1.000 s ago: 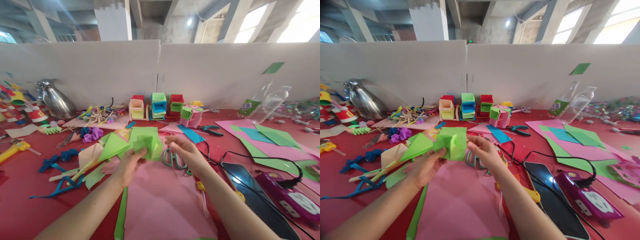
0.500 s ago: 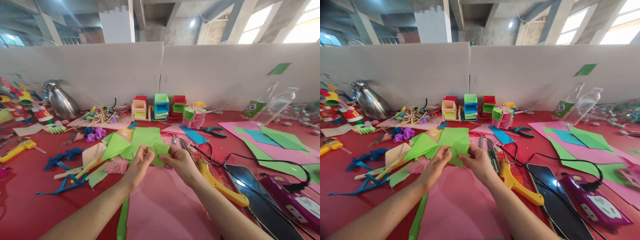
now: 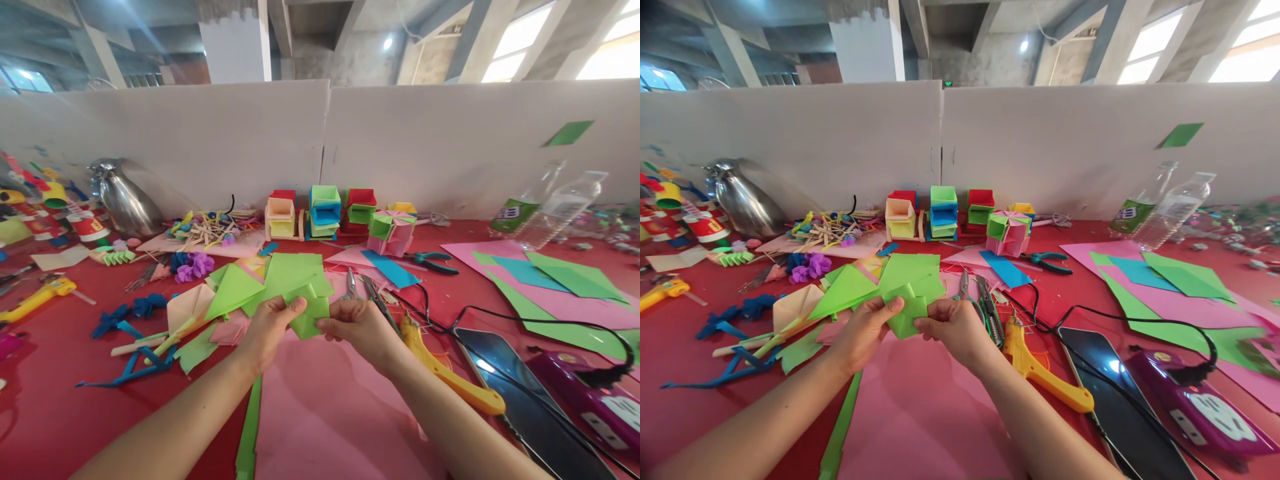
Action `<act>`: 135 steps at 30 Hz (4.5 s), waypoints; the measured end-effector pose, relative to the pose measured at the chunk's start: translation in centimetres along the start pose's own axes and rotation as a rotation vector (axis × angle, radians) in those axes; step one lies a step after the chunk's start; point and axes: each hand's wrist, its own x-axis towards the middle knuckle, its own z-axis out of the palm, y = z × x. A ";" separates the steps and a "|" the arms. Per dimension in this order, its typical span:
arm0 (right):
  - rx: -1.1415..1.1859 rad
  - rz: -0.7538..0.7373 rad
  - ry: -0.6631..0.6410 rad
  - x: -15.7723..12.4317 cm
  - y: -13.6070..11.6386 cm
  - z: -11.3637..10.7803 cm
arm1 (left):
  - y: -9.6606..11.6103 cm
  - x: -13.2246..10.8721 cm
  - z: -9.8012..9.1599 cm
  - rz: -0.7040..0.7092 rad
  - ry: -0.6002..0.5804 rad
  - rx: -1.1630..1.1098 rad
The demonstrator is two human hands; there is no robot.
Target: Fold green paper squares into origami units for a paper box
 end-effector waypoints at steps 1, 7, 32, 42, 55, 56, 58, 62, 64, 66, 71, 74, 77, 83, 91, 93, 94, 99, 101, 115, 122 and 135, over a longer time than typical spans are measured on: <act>0.005 0.010 -0.007 0.0 -0.1 0.0 | 0.0 0.0 -0.1 -0.008 0.014 0.013; 0.060 0.028 -0.011 -0.1 -0.2 0.1 | 0.0 0.2 -0.4 0.022 0.046 0.080; 0.082 0.031 0.015 0.2 0.3 -0.4 | 0.7 0.0 -0.4 -0.036 0.042 0.374; -0.058 -0.008 0.013 0.4 0.3 -0.4 | 0.5 0.1 -0.6 0.032 0.074 0.246; -0.241 -0.113 0.043 0.3 0.4 -0.1 | 0.2 0.3 -1.0 0.084 0.067 0.260; -0.266 -0.136 0.052 0.2 0.3 0.0 | 0.4 0.2 -0.9 0.112 0.050 0.329; -0.319 -0.197 0.072 -0.1 -0.2 0.0 | 1.1 0.0 -0.7 0.235 -0.019 0.542; -0.479 -0.335 -0.035 -0.9 -1.3 -1.0 | 2.4 -1.0 -0.3 0.571 -0.177 1.039; -0.639 -0.370 -0.187 -1.3 -2.1 -1.8 | 2.3 -1.8 -0.6 0.665 -0.251 1.264; -0.787 -0.360 -0.308 -1.7 -3.2 -2.5 | 1.6 -2.6 -1.3 0.709 -0.343 1.421; -0.974 -0.297 -0.486 -2.5 -4.3 -2.3 | 0.2 -3.7 -3.4 0.677 -0.676 1.349; -0.960 -0.333 -0.544 -2.8 -3.1 -1.4 | 0.4 -3.5 -4.0 0.554 -0.748 1.232; -0.909 -0.402 -0.554 -2.8 -1.3 -0.7 | 0.5 -3.3 -4.4 0.476 -0.729 1.179; -0.895 -0.479 -0.507 -2.8 0.8 -0.4 | 0.1 -3.6 -4.5 0.428 -0.696 1.160; -0.929 -0.485 -0.403 -3.9 0.6 0.2 | 0.2 -5.0 -4.0 0.346 -0.623 1.228; -0.928 -0.491 -0.384 -4.1 0.7 0.4 | 0.0 -5.2 -3.9 0.331 -0.591 1.228; -0.926 -0.499 -0.380 -4.1 0.8 0.4 | -0.1 -5.3 -3.9 0.329 -0.577 1.224; -0.931 -0.509 -0.352 -4.1 1.3 0.6 | -0.4 -5.3 -3.8 0.342 -0.541 1.195; -0.950 -0.504 -0.321 -4.1 1.4 0.8 | -0.4 -5.4 -3.9 0.372 -0.529 1.214; -0.919 -0.509 -0.210 -4.2 2.2 1.4 | -0.9 -6.1 -3.5 0.592 -0.403 1.315; -0.837 -0.301 -0.104 -4.2 1.9 1.8 | -0.6 -5.7 -3.2 0.491 -0.366 1.339; -0.947 -0.273 -0.025 -4.0 1.9 2.3 | -0.8 -5.5 -2.8 0.402 -0.283 1.440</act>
